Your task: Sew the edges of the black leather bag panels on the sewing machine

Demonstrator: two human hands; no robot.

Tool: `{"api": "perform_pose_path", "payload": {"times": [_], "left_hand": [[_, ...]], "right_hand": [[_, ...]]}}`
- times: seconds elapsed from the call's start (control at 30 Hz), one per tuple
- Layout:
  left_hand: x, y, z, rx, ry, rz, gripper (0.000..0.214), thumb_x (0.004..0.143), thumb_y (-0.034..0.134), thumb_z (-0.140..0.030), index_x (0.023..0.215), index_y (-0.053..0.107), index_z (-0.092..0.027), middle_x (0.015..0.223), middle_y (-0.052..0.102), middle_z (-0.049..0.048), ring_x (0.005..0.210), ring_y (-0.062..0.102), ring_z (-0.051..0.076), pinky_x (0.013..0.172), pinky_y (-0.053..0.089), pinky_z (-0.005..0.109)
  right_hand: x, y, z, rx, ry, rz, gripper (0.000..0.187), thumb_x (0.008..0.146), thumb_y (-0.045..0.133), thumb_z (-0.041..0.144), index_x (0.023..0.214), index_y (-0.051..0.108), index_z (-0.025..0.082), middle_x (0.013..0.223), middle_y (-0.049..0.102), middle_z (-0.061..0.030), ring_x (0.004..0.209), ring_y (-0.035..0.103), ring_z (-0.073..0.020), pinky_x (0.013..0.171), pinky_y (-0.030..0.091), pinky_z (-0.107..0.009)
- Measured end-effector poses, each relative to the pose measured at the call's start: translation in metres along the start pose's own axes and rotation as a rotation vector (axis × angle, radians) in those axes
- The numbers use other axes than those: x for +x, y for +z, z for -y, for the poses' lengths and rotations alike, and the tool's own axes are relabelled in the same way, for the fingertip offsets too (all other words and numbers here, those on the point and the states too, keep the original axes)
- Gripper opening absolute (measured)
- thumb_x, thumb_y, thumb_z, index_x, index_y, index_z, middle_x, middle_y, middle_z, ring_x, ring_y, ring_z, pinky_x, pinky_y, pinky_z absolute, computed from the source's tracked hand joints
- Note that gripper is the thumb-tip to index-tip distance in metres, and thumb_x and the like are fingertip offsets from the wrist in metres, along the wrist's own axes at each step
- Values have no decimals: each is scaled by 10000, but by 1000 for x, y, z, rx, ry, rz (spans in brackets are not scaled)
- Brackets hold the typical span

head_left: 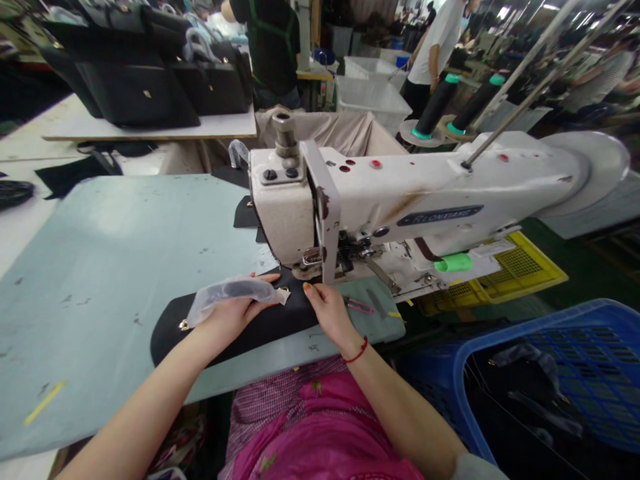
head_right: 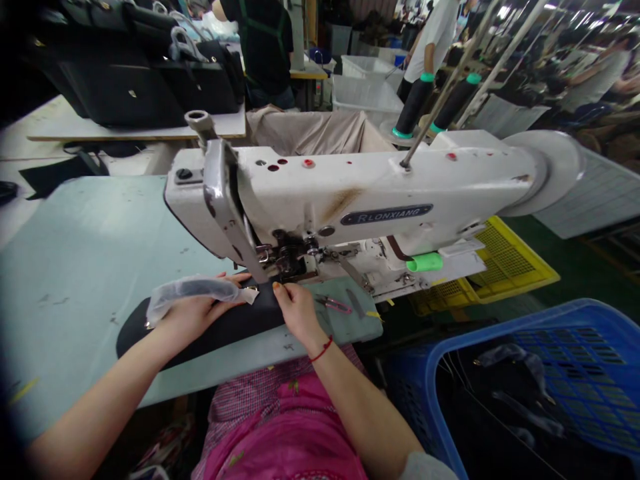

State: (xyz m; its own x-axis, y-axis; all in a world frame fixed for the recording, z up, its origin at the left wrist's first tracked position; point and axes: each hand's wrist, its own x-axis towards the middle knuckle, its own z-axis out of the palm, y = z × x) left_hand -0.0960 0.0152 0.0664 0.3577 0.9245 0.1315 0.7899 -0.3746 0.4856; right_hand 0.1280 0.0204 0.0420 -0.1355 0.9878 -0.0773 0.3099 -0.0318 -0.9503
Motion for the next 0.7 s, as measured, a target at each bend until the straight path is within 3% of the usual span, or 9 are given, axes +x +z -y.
{"api": "perform_pose_path", "payload": {"times": [0.27,0.47,0.6,0.7], "left_hand": [[9,-7,1,35,5,-19,568,899,399,-641,1241,629,-250,1224,681,66,1171,600,299,1042,428,465],[9,1,7,50,19,-54,530,919,381,-615,1235,619,-263,1267,655,50,1201,576,291,1066,407,474],[10,7,14,34,56,-75,513,936,371,-573,1231,596,-219,1306,620,85,1213,563,278,1063,416,456],[12,7,15,45,92,-17,437,949,353,-520,1084,654,-233,1255,649,68,1214,561,268,1083,402,447]], "right_hand": [[7,2,3,-39,-35,-38,495,906,451,493,531,318,197,524,295,38,531,291,-97,515,182,-265],[8,0,4,-115,-90,-53,505,938,417,495,538,353,193,513,351,31,527,339,-99,523,195,-271],[-9,-4,-8,-84,-93,22,453,954,414,502,623,431,194,563,472,23,552,460,-109,533,287,-239],[-26,-6,-21,1,-24,103,409,960,422,495,703,520,193,624,605,-7,603,582,-129,580,387,-227]]}}
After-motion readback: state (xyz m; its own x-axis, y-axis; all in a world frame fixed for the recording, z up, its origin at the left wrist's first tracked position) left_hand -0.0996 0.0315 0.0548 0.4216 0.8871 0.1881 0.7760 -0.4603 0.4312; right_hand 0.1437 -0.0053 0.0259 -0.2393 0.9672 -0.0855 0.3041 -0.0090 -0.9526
